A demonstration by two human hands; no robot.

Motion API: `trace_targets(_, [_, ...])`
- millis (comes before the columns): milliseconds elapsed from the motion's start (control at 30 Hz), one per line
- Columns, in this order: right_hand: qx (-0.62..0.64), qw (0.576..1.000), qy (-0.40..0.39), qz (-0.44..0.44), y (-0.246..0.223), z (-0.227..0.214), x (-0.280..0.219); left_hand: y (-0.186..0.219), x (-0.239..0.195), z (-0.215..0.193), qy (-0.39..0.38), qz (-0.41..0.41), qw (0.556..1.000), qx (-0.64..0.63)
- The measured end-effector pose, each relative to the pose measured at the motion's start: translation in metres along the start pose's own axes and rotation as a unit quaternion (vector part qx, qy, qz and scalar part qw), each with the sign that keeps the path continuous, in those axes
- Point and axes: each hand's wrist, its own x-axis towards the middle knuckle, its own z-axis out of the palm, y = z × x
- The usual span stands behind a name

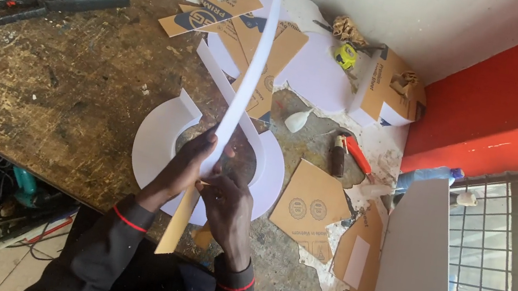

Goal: Assembling a 3D sign letter by gluing a side strip to a curved base cutout.

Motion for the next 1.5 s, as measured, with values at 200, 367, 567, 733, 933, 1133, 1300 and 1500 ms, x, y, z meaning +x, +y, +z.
trace_targets(200, [0.107, 0.994, -0.005, -0.024, -0.001, -0.019, -0.006, -0.012, 0.019, -0.01, 0.018, 0.029, 0.999, 0.029])
trace_targets(367, [0.313, 0.947, -0.028, 0.073, 0.005, -0.04, -0.02, 0.013, 0.02, -0.016, 0.061, 0.064, 0.996, 0.002])
trace_targets(567, [0.612, 0.789, -0.042, 0.039, 0.048, -0.027, -0.04, 0.024, 0.021, -0.023, 0.088, 0.107, 0.99, -0.003])
trace_targets(733, [0.669, 0.742, -0.028, -0.002, 0.059, -0.034, -0.042, 0.03, 0.016, -0.02, 0.094, 0.138, 0.986, 0.015])
trace_targets(933, [0.731, 0.681, 0.007, -0.035, 0.041, -0.062, -0.044, 0.038, 0.009, -0.003, 0.139, 0.134, 0.98, 0.047])
trace_targets(1133, [0.742, 0.668, -0.011, -0.056, 0.026, -0.096, -0.054, 0.039, 0.002, 0.001, 0.144, 0.11, 0.983, 0.033])
trace_targets(1300, [0.623, 0.769, 0.099, -0.102, 0.048, -0.205, -0.074, 0.054, -0.008, -0.034, 0.183, 0.134, 0.97, 0.085])
trace_targets(1500, [0.562, 0.799, 0.213, -0.009, 0.097, -0.163, -0.057, 0.049, -0.01, -0.014, 0.226, 0.097, 0.969, 0.021])
